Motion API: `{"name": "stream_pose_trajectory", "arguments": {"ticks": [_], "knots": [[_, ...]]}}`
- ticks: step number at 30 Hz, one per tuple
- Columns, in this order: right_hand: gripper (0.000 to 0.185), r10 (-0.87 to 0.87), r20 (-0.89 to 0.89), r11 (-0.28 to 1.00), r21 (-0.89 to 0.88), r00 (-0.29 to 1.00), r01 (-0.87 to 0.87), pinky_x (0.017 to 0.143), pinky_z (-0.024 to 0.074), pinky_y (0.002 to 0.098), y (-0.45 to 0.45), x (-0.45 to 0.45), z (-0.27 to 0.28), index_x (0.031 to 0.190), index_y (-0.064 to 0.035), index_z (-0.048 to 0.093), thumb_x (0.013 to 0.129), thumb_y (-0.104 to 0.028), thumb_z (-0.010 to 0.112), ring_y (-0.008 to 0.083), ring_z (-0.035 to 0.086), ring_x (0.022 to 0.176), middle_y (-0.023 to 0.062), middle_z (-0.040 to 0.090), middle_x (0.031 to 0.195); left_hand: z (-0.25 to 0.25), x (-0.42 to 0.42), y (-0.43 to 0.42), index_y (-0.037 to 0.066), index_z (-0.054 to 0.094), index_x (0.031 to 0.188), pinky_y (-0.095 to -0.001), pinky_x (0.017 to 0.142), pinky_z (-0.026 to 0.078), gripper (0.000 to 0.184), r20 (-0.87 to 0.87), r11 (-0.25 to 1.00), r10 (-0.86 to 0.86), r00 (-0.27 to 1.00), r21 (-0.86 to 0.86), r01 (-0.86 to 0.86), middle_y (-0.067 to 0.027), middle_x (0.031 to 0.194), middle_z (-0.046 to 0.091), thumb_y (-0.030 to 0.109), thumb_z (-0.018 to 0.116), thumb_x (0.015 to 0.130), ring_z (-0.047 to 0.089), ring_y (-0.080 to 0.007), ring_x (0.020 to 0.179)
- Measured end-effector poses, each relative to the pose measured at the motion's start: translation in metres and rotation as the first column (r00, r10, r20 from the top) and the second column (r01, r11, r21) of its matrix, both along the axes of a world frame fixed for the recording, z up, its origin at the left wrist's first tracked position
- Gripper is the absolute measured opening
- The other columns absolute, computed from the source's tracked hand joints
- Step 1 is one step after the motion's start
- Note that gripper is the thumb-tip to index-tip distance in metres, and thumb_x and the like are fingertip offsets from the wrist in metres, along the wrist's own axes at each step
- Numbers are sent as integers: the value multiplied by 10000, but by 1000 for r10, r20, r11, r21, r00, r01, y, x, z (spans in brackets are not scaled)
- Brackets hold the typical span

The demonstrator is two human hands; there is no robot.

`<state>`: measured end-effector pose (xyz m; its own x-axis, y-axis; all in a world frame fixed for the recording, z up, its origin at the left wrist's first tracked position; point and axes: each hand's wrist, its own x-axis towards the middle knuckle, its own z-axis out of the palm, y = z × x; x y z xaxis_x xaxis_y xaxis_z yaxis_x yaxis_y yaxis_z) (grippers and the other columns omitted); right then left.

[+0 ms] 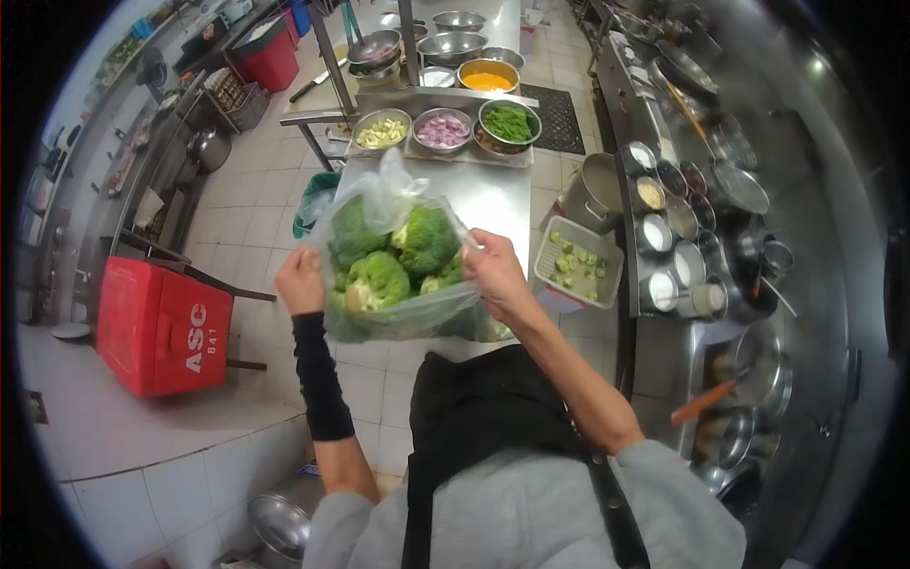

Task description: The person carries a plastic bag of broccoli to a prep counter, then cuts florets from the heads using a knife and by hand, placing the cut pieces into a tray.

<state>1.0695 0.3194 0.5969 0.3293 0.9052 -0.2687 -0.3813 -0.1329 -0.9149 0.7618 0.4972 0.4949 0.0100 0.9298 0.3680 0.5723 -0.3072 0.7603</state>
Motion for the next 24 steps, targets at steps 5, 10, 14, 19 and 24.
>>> {"name": "stream_pose_trajectory", "arguments": {"ticks": [5, 10, 14, 19, 24], "knots": [[156, -43, -7, 987, -156, 999, 41, 550, 311, 261, -4, 48, -35, 956, -61, 673, 962, 21, 540, 53, 415, 611, -60, 501, 719, -16, 55, 17, 6, 814, 1056, -444, 824, 592, 194, -102, 999, 6, 995, -31, -9, -227, 934, 785, 109, 665, 988, 771, -382, 857], [142, 47, -42, 996, -71, 998, -50, 472, 282, 294, 81, 145, -155, 908, -54, 637, 966, 33, 540, 57, 398, 547, -44, 510, 684, -108, 137, 76, -13, 818, 1083, -476, 825, 595, 218, -178, 991, 28, 984, -123, -51, -253, 931, 782, 123, 676, 990, 778, -426, 881], [126, 399, -23, 909, -122, 917, -399, 422, 354, 272, 67, 165, -82, 898, -59, 619, 934, 41, 552, 89, 489, 467, 40, 623, 654, -33, 128, 32, -29, 816, 1081, -456, 801, 597, 216, -127, 947, 53, 990, -309, -90, -251, 926, 790, 134, 692, 1011, 790, -391, 849], [76, 682, 39, 718, -220, 730, -660, 463, 385, 265, 91, 206, -80, 970, -45, 687, 961, -15, 618, 77, 538, 512, 46, 751, 758, -23, 128, -8, 19, 771, 1298, -403, 897, 594, 295, -258, 947, 169, 951, -223, -229, -172, 968, 814, 127, 673, 1042, 788, -303, 938], [124, 817, 18, 566, -221, 577, -794, 487, 451, 261, 107, 229, -62, 1031, -13, 712, 979, 22, 604, 77, 561, 531, 99, 816, 896, 26, 146, -63, 53, 693, 1423, -456, 931, 578, 418, -269, 944, 246, 931, -152, -293, -140, 996, 806, 16, 588, 1020, 763, -363, 1048]]}}
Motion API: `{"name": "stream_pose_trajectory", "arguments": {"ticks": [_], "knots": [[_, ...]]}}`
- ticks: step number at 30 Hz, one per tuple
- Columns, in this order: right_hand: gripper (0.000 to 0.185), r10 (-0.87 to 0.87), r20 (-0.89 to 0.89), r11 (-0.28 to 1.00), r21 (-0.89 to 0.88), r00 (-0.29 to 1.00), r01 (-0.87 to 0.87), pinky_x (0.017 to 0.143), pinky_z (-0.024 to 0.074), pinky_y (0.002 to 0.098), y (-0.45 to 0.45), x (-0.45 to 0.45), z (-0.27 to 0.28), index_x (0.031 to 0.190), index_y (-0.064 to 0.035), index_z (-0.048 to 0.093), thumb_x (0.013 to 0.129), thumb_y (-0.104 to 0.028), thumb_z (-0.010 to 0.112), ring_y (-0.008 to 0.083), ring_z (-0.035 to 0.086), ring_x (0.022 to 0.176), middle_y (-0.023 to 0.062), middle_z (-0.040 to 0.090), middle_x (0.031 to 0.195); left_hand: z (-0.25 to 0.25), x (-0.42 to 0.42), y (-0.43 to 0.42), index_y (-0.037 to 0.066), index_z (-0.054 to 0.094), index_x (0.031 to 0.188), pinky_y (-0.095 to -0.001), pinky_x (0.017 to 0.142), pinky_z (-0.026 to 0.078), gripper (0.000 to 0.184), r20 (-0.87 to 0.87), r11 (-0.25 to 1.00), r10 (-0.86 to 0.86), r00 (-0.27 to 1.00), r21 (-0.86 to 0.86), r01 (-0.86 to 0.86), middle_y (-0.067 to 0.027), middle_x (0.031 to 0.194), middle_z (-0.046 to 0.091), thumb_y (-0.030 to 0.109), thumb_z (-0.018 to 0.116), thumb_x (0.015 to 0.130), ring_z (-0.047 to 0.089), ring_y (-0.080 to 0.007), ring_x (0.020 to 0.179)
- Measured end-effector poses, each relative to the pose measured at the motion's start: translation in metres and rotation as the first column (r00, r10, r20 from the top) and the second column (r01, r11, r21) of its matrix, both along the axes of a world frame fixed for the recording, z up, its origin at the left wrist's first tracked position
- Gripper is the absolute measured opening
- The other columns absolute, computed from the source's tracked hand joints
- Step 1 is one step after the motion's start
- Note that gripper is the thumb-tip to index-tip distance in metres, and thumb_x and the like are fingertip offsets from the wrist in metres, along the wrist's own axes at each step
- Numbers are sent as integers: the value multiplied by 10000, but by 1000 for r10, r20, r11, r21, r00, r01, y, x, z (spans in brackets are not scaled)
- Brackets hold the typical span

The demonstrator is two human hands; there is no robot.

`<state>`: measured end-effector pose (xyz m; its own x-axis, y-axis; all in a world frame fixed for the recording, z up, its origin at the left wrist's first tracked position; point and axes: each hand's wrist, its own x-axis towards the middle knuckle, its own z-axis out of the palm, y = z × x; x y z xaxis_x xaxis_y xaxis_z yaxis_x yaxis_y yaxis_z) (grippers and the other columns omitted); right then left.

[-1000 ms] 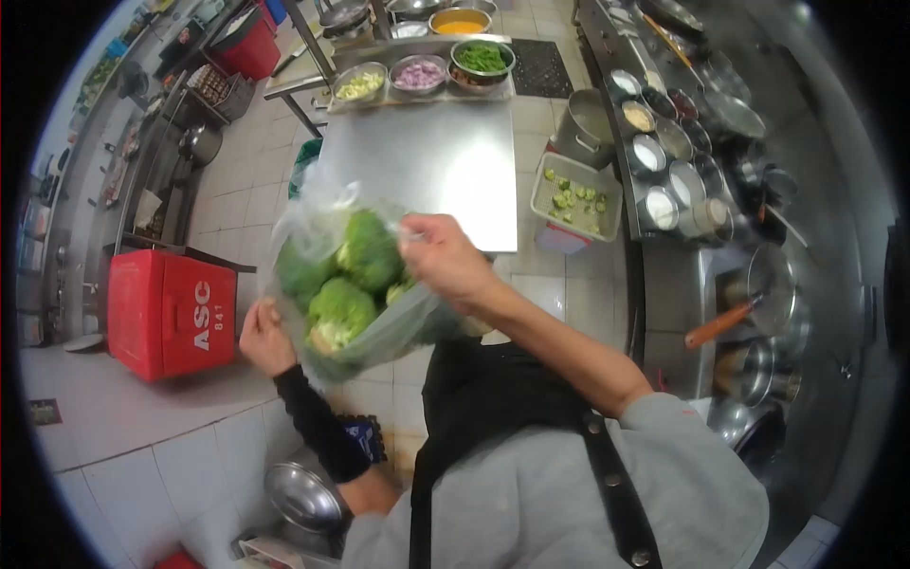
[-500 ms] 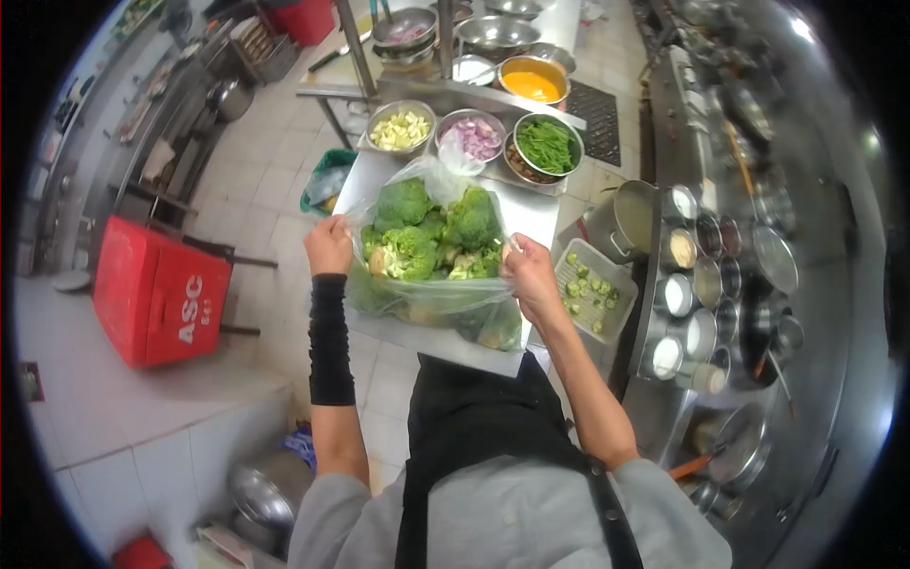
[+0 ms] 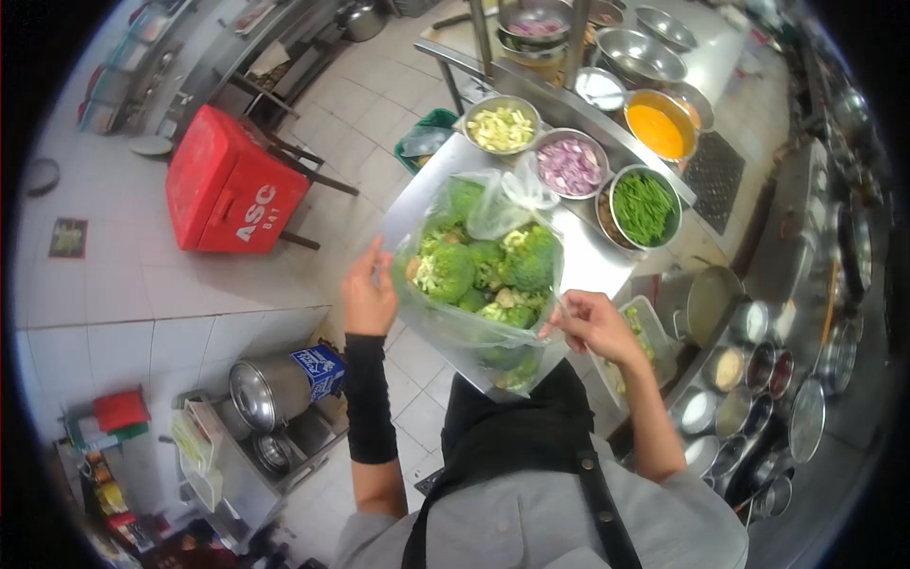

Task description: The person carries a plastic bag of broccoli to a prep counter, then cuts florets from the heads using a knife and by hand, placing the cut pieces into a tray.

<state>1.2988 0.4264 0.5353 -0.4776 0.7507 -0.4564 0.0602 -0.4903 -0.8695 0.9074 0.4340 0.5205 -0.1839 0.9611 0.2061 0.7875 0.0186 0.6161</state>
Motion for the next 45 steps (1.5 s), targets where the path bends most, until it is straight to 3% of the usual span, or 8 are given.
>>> {"name": "stream_pose_trajectory", "arguments": {"ticks": [15, 23, 32, 38, 40, 41, 42, 45], "knots": [[191, -1, 501, 693, 624, 866, -360, 554, 515, 314, 226, -50, 72, 1021, 26, 742, 981, -41, 568, 119, 652, 624, 85, 761, 835, 4, 16, -39, 54, 710, 1410, -431, 965, 530, 409, 256, 992, 117, 960, 10, -124, -127, 1005, 699, 38, 695, 1002, 682, -333, 1028], [386, -74, 623, 520, 691, 779, -503, 930, 617, 493, 595, -250, -130, 1090, 45, 784, 854, -241, 673, 460, 778, 999, 303, 788, 1036, -34, 25, -68, 24, 656, 1469, -447, 1063, 512, 494, 123, 823, 551, 825, -241, -514, -193, 1238, 667, 62, 749, 985, 650, -370, 1198], [629, -330, 872, 488, 485, 361, -726, 1180, 496, 597, 807, -342, -231, 1506, 59, 558, 954, -202, 706, 463, 574, 1446, 313, 537, 1589, -81, 72, -163, 23, 618, 1504, -502, 1136, 484, 530, -137, 531, 724, 676, -515, -673, -256, 1402, 611, 53, 710, 983, 599, -462, 1306], [518, -507, 802, 85, 412, 317, -907, 1029, 559, 648, 1079, -302, -396, 1469, -8, 605, 1090, -333, 467, 513, 717, 1227, 311, 692, 1405, -69, 89, -138, 38, 635, 1498, -504, 1117, 505, 538, -241, 403, 755, 610, -563, -722, -254, 1416, 622, 9, 716, 967, 613, -467, 1304], [512, -489, 798, 159, 479, 352, -863, 1019, 573, 605, 1058, -292, -373, 1461, -48, 605, 1141, -404, 424, 457, 697, 1280, 273, 680, 1437, -70, 94, -138, 46, 641, 1493, -491, 1125, 503, 539, -232, 418, 761, 606, -540, -731, -236, 1404, 630, 2, 722, 962, 614, -451, 1308], [454, -602, 750, -62, 299, 275, -952, 1005, 587, 563, 1069, -283, -381, 1462, -91, 603, 1159, -372, 414, 429, 703, 1259, 252, 670, 1438, -64, 95, -132, 54, 637, 1497, -484, 1132, 500, 543, -194, 405, 783, 591, -563, -721, -232, 1414, 621, 10, 728, 963, 609, -444, 1319], [369, -641, 540, -292, 486, 546, -824, 947, 621, 537, 1075, -276, -396, 1421, -102, 609, 1152, -288, 438, 421, 719, 1202, 230, 682, 1371, -64, 99, -134, 57, 628, 1505, -479, 1133, 500, 553, -216, 384, 784, 582, -569, -727, -231, 1427, 611, 14, 733, 964, 606, -441, 1327], [276, -655, 627, -307, 290, 422, -907, 873, 661, 518, 1037, -282, -361, 1297, -74, 608, 1117, -227, 466, 403, 741, 1146, 207, 709, 1198, -52, 102, -132, 49, 620, 1502, -473, 1116, 511, 533, -224, 383, 784, 578, -558, -736, -233, 1431, 607, 23, 715, 978, 605, -447, 1321]]}}
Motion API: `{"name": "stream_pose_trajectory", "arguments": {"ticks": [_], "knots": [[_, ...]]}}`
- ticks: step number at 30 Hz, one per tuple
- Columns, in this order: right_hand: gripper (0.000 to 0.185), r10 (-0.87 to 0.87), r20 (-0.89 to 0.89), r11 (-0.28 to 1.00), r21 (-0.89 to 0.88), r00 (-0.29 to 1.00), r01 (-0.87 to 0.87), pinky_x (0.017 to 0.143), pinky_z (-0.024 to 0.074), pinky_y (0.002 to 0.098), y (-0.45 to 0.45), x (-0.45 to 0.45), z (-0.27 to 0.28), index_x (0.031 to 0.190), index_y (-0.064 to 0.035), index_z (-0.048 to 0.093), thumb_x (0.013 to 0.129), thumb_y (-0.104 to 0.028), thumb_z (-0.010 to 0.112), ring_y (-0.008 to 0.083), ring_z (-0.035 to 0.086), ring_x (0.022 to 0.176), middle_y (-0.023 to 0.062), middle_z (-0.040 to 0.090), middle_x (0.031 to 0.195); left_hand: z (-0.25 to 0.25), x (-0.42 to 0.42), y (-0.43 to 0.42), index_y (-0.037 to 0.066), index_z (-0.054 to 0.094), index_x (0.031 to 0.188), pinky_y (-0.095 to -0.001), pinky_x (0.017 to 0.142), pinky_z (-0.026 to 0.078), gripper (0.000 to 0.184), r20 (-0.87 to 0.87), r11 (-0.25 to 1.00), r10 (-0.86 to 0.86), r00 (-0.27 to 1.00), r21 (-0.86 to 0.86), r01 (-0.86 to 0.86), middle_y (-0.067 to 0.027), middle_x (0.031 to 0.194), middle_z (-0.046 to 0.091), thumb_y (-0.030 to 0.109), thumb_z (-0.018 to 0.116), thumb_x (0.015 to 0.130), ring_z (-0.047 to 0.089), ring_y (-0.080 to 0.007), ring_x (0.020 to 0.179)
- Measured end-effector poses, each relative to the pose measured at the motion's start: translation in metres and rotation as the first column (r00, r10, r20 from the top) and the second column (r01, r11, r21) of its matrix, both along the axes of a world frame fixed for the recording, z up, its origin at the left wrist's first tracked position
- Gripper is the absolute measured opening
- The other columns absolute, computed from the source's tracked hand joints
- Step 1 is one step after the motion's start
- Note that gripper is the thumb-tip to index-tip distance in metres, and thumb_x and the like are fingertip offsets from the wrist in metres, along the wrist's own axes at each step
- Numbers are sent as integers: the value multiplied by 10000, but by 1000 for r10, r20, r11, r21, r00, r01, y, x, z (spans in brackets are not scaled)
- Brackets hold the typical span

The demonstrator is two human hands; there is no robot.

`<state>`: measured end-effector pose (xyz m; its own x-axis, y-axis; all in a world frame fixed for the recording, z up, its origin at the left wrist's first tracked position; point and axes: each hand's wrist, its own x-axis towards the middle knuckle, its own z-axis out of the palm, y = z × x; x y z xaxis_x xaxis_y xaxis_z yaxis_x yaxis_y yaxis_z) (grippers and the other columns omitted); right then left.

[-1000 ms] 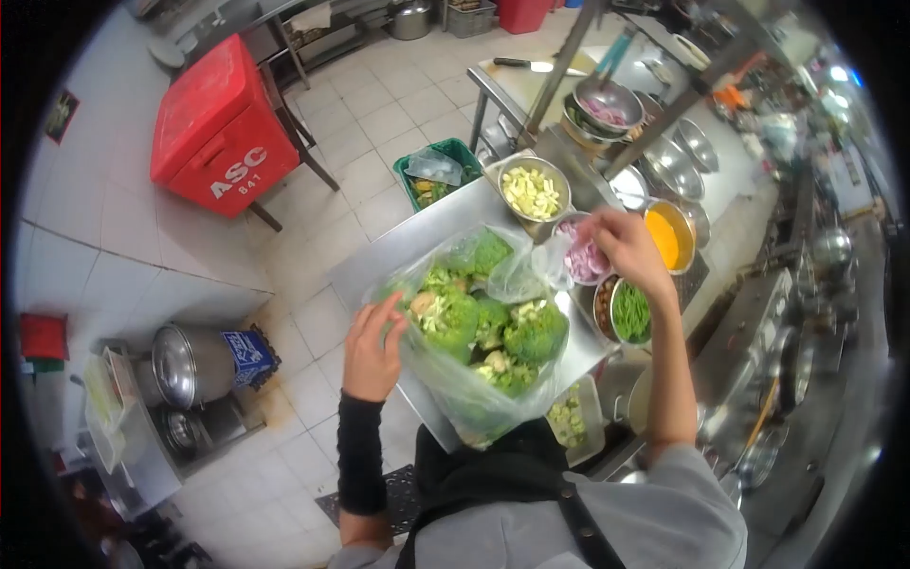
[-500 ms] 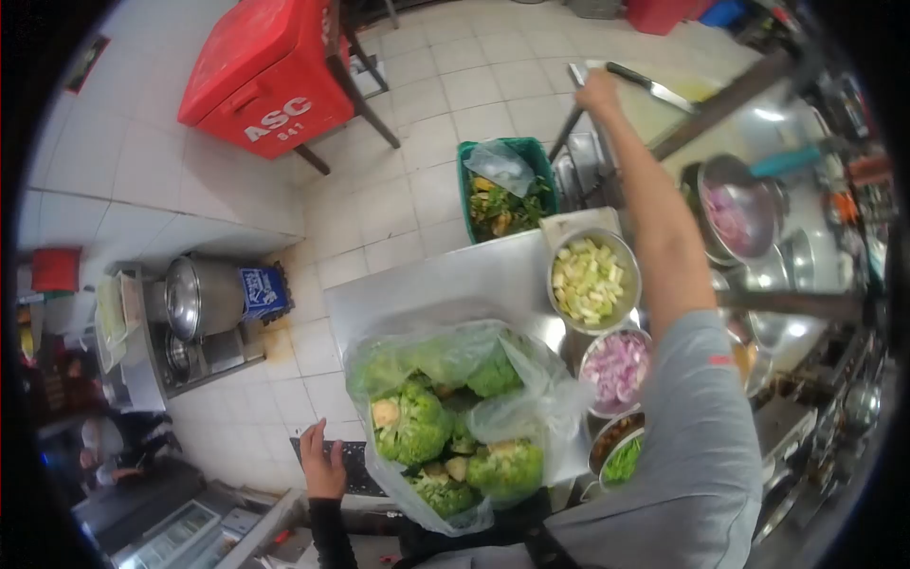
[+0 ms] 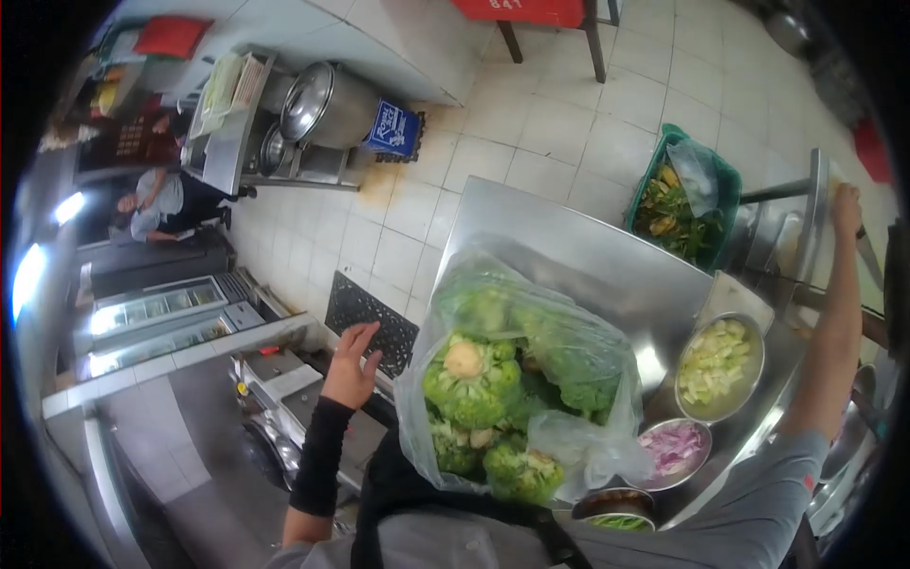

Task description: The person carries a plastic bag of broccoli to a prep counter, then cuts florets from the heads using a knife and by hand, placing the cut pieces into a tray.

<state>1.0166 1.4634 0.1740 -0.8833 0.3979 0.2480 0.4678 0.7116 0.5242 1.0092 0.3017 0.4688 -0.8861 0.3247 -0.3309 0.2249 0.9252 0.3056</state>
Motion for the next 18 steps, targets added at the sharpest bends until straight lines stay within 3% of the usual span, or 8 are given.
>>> {"name": "stream_pose_trajectory", "arguments": {"ticks": [2, 8, 9, 12, 14, 15, 17, 18], "knots": [[242, -55, 72, 998, -27, 996, 57, 819, 681, 502, -14, -3, 8, 1240, -52, 594, 1099, -209, 476, 397, 765, 1086, 215, 712, 1134, 10, -5, 3, 43, 631, 1477, -486, 1101, 518, 503, -9, 1000, -7, 1000, 23, 8, -233, 1401, 632, 27, 709, 981, 618, -452, 1299], [133, 9, -195, 996, -89, 981, -27, 732, 676, 511, -136, -3, 87, 1105, -7, 573, 1059, -118, 516, 431, 774, 905, 252, 706, 1066, 101, -38, 79, 26, 662, 1416, -512, 1056, 538, 448, -154, 972, -174, 973, 130, 194, -196, 1315, 707, 44, 719, 971, 671, -431, 1219], [95, 117, -272, 988, -64, 955, -140, 847, 646, 544, -142, -1, 96, 1011, -2, 578, 1017, -95, 559, 436, 746, 1006, 230, 712, 1076, 117, -41, 92, 28, 650, 1436, -506, 1045, 542, 453, -159, 956, -248, 956, 119, 268, -202, 1334, 697, 62, 714, 989, 661, -446, 1217], [88, 412, -372, 910, 129, 832, -393, 935, 594, 552, -206, 1, 171, 1006, 8, 606, 977, -66, 569, 424, 721, 1072, 210, 719, 1063, 173, -31, 127, 18, 634, 1438, -497, 1010, 544, 459, -161, 883, -454, 876, 47, 467, -197, 1348, 687, 139, 729, 1006, 652, -428, 1204], [158, 490, -384, 871, 174, 783, -460, 936, 571, 531, -205, -1, 208, 1071, 6, 650, 931, -48, 600, 426, 711, 1047, 215, 719, 1051, 210, -16, 149, -2, 666, 1366, -476, 994, 543, 407, -165, 807, -585, 794, -17, 590, -182, 1226, 714, 206, 696, 1017, 669, -371, 1193], [204, 418, -379, 907, 120, 825, -404, 929, 575, 549, -204, 2, 229, 1096, 10, 678, 910, -53, 623, 454, 705, 1038, 241, 721, 1055, 233, -8, 161, 3, 655, 1369, -472, 979, 543, 420, -128, 772, -630, 766, 5, 635, -184, 1279, 699, 213, 719, 1011, 661, -369, 1200], [251, -41, -276, 984, -178, 960, -9, 949, 579, 596, -270, 4, 314, 1107, 17, 683, 945, -175, 675, 505, 713, 1096, 293, 747, 1134, 268, 8, 175, 9, 652, 1344, -467, 956, 546, 416, -74, 671, -735, 674, 61, 738, -182, 1309, 688, 220, 744, 997, 659, -364, 1193], [272, -22, -138, 996, -87, 990, 10, 896, 595, 574, -267, 16, 338, 1065, 7, 722, 921, -225, 724, 488, 734, 1044, 280, 763, 1089, 275, 18, 178, 10, 659, 1317, -466, 948, 548, 397, -58, 603, -791, 610, 100, 792, -178, 1284, 692, 218, 746, 990, 664, -362, 1178]]}}
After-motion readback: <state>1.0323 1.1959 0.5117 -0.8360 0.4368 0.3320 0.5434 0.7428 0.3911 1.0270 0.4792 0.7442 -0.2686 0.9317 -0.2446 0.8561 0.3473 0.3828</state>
